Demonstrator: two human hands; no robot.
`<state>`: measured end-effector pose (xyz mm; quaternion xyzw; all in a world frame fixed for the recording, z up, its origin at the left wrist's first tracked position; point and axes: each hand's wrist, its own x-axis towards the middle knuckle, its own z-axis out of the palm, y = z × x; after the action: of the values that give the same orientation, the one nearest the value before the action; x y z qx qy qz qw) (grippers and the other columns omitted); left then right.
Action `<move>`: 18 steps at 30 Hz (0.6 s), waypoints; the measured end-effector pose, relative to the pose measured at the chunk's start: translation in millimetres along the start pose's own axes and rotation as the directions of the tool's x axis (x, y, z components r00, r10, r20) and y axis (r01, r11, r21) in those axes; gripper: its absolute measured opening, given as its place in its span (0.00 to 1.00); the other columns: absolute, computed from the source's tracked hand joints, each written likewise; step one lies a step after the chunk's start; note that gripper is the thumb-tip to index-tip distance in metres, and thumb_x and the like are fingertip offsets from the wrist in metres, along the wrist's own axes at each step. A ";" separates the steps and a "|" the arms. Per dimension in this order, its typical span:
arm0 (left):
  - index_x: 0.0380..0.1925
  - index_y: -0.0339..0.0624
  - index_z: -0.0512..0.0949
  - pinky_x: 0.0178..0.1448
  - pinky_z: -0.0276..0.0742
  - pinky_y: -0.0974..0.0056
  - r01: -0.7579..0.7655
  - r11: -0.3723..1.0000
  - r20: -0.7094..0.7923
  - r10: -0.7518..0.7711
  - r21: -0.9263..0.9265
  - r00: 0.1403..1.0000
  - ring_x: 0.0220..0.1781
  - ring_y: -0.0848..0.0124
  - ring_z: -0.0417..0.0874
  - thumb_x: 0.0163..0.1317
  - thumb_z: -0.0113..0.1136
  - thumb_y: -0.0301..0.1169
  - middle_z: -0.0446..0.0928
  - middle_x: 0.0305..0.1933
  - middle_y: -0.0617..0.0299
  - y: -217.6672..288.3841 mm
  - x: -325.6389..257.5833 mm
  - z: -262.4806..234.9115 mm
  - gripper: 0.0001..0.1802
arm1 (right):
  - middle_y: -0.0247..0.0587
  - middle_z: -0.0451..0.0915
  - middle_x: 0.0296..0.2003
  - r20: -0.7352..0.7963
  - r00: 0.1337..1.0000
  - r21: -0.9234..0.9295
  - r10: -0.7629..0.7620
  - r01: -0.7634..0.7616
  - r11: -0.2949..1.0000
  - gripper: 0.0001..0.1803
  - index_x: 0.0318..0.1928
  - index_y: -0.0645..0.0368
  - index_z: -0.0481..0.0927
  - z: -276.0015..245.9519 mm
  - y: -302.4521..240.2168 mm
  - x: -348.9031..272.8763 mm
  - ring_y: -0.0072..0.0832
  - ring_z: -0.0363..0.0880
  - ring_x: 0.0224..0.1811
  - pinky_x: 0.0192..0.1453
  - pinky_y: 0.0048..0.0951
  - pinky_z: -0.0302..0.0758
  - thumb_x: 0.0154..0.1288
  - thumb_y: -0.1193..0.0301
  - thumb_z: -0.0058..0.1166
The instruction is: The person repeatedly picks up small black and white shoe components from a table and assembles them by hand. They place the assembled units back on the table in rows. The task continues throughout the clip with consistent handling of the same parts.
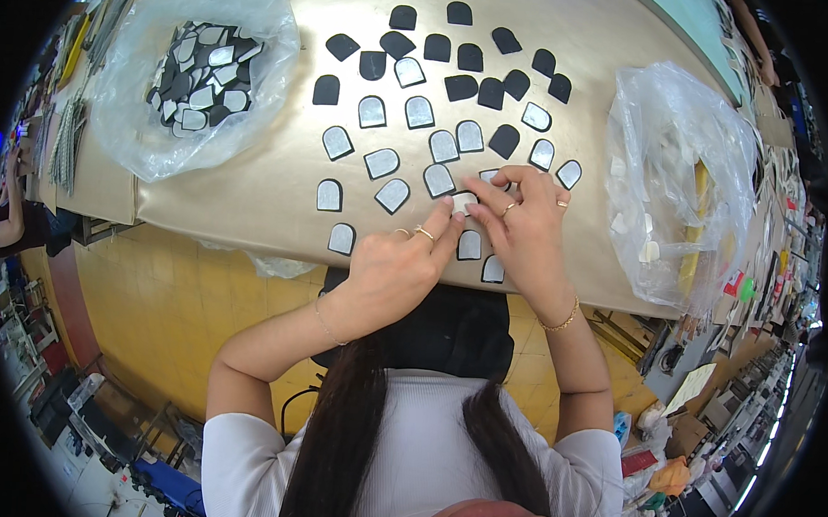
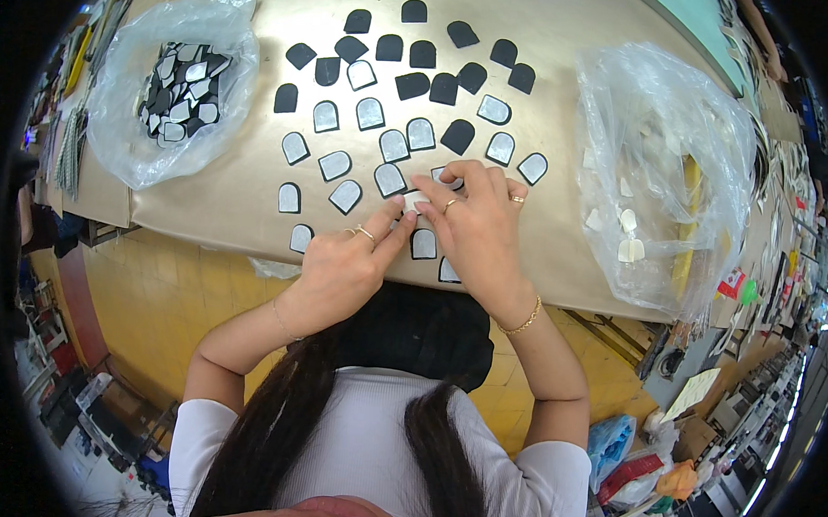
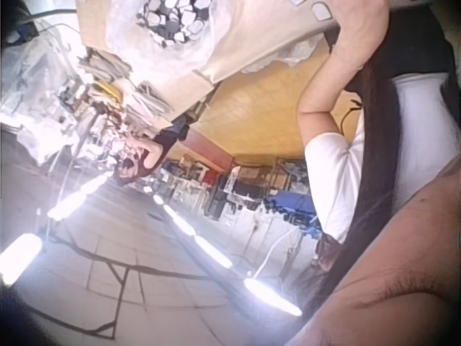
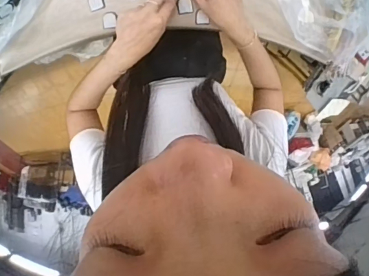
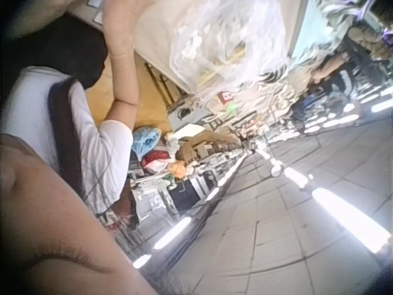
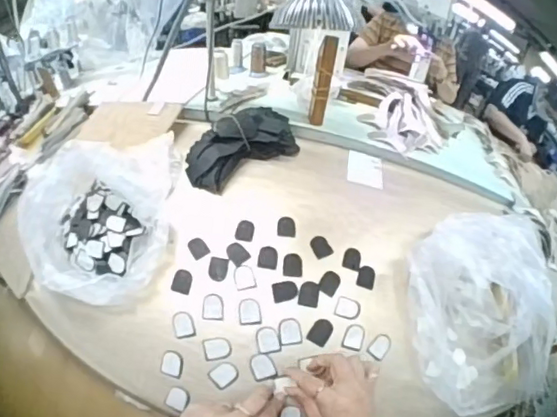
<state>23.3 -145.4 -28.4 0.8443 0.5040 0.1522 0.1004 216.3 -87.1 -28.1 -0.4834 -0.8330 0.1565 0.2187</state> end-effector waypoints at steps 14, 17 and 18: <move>0.47 0.47 0.81 0.22 0.76 0.63 0.156 0.952 -0.154 -0.201 -0.262 0.967 0.23 0.65 0.81 0.63 0.68 0.36 0.77 0.45 0.64 -7.9 15.8 12.0 0.14 | 0.33 0.80 0.39 0.034 0.995 0.137 -0.093 0.088 0.987 0.09 0.37 0.52 0.82 0.1 4.6 -1.9 0.32 0.75 0.44 0.55 0.37 0.61 0.56 0.75 0.68; 0.43 0.48 0.83 0.23 0.73 0.64 0.183 0.962 -0.093 -0.205 -0.205 0.974 0.22 0.69 0.80 0.59 0.73 0.37 0.77 0.44 0.66 -7.8 17.6 8.3 0.14 | 0.35 0.81 0.35 0.050 0.998 0.331 -0.033 0.015 0.944 0.09 0.37 0.56 0.81 -13.7 5.4 0.1 0.31 0.78 0.40 0.53 0.34 0.68 0.57 0.77 0.67; 0.44 0.49 0.83 0.22 0.73 0.64 0.176 0.965 -0.093 -0.197 -0.196 0.976 0.23 0.69 0.80 0.59 0.73 0.37 0.77 0.44 0.67 -7.8 18.3 7.3 0.15 | 0.34 0.82 0.35 0.062 0.997 0.379 0.055 -0.075 0.922 0.08 0.38 0.58 0.82 -20.3 7.8 2.0 0.29 0.78 0.39 0.52 0.31 0.70 0.59 0.78 0.66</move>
<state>27.7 -125.7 -34.9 0.7702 0.5695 0.2353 0.1646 231.7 -80.6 -14.0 -0.4550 -0.7755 0.3347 0.2821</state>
